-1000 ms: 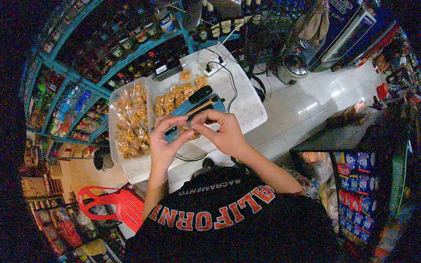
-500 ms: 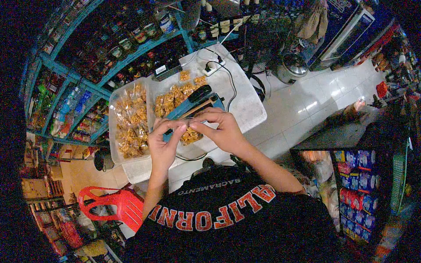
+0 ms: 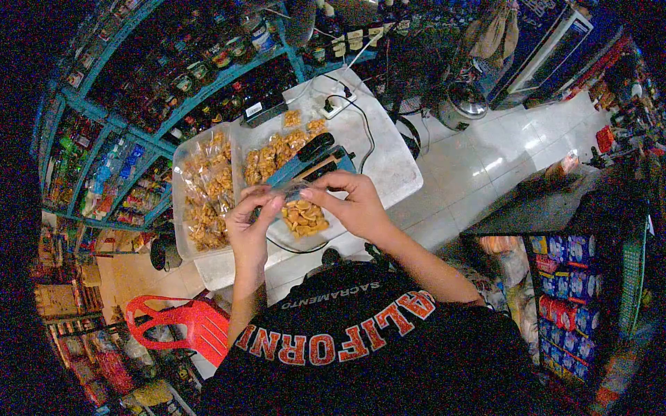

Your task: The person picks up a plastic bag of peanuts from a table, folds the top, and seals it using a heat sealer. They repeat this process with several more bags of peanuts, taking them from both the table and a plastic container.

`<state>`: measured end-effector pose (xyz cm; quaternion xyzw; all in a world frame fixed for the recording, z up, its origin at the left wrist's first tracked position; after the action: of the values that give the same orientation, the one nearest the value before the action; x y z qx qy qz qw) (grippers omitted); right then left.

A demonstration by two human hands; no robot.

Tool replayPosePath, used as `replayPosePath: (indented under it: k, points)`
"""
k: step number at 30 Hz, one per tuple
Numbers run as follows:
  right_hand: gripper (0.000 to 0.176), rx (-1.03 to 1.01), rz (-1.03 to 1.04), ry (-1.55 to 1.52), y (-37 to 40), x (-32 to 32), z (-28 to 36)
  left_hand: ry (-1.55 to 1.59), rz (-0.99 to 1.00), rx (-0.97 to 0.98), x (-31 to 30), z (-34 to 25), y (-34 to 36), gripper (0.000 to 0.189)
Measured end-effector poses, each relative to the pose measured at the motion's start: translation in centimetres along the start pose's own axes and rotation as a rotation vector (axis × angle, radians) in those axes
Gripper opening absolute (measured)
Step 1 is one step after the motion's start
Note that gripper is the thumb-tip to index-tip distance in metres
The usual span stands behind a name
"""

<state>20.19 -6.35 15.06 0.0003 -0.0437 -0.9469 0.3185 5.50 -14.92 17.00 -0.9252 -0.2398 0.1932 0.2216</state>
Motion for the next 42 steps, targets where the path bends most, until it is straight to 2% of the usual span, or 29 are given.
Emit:
replayPosePath:
  k: [2,6,8,9,11,15,17,18,20,22,24,31,33,36,39,42]
  points:
    - [0.011,-0.001,-0.013,-0.026,-0.1,0.1,-0.2,0.151,-0.017,-0.146,0.1,0.0,0.1,0.008]
    - [0.015,0.060,0.019,-0.178,-0.2,0.1,-0.2,0.185,0.013,-0.118,0.2,-0.4,-0.1,0.021]
    - [0.016,0.068,0.014,-0.200,-0.3,0.3,0.0,0.212,-0.043,-0.127,0.3,-1.0,-0.4,0.037]
    - [0.017,0.076,0.008,-0.221,-0.3,0.4,0.0,0.212,-0.043,-0.127,0.3,-1.0,-0.4,0.037]
    - [0.016,0.059,-0.006,-0.227,-0.2,0.5,0.2,0.254,-0.079,-0.127,0.2,-0.9,-0.5,0.048]
    - [0.014,0.046,0.003,-0.237,-0.2,0.4,0.3,0.259,0.057,-0.114,0.0,-0.6,-0.6,0.036]
    - [0.014,0.045,0.018,-0.230,-0.2,0.4,0.4,0.171,0.146,-0.092,0.2,-0.4,-0.5,0.019]
    - [0.014,0.045,0.032,-0.224,-0.2,0.5,0.4,0.172,0.146,-0.092,0.3,-0.3,-0.4,0.019]
    - [0.013,0.045,0.042,-0.212,0.0,0.4,0.4,0.156,0.051,-0.098,0.3,-0.2,-0.4,0.006]
    - [0.012,0.046,0.052,-0.202,0.1,0.5,0.4,0.116,0.046,-0.080,0.4,-0.5,-0.5,0.006]
    - [0.012,0.122,0.037,-0.337,0.2,0.7,0.4,0.074,0.041,-0.064,0.3,-0.5,-0.6,0.006]
    - [0.017,0.186,-0.007,-0.358,0.1,0.7,-1.7,-0.057,0.050,-0.022,0.7,0.2,-0.2,0.006]
    - [0.017,0.263,-0.028,-0.329,0.0,0.5,-2.5,-0.073,0.076,-0.004,0.6,1.0,-0.2,0.007]
    - [0.017,0.298,-0.091,-0.323,-0.8,-0.5,-5.3,-0.020,0.024,-0.158,-1.0,4.0,-0.4,0.015]
    - [0.016,0.397,-0.163,-0.289,-1.6,-1.6,-9.4,-0.026,-0.055,-0.163,-2.4,6.7,-2.3,0.017]
    - [0.018,0.401,-0.176,-0.253,-2.5,-2.0,-13.6,-0.116,0.046,-0.246,-3.2,10.5,-4.2,0.019]
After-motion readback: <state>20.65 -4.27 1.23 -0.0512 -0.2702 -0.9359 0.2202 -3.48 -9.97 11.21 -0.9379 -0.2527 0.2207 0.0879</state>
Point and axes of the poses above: each hand's wrist, its own y-axis away from the middle knuckle, its own x-axis out of the palm, z = x × y, the point moved 2 cm from there along -y, towards the middle knuckle, and after that the axes turned 13 degrees about x, right-handed, at the moved point
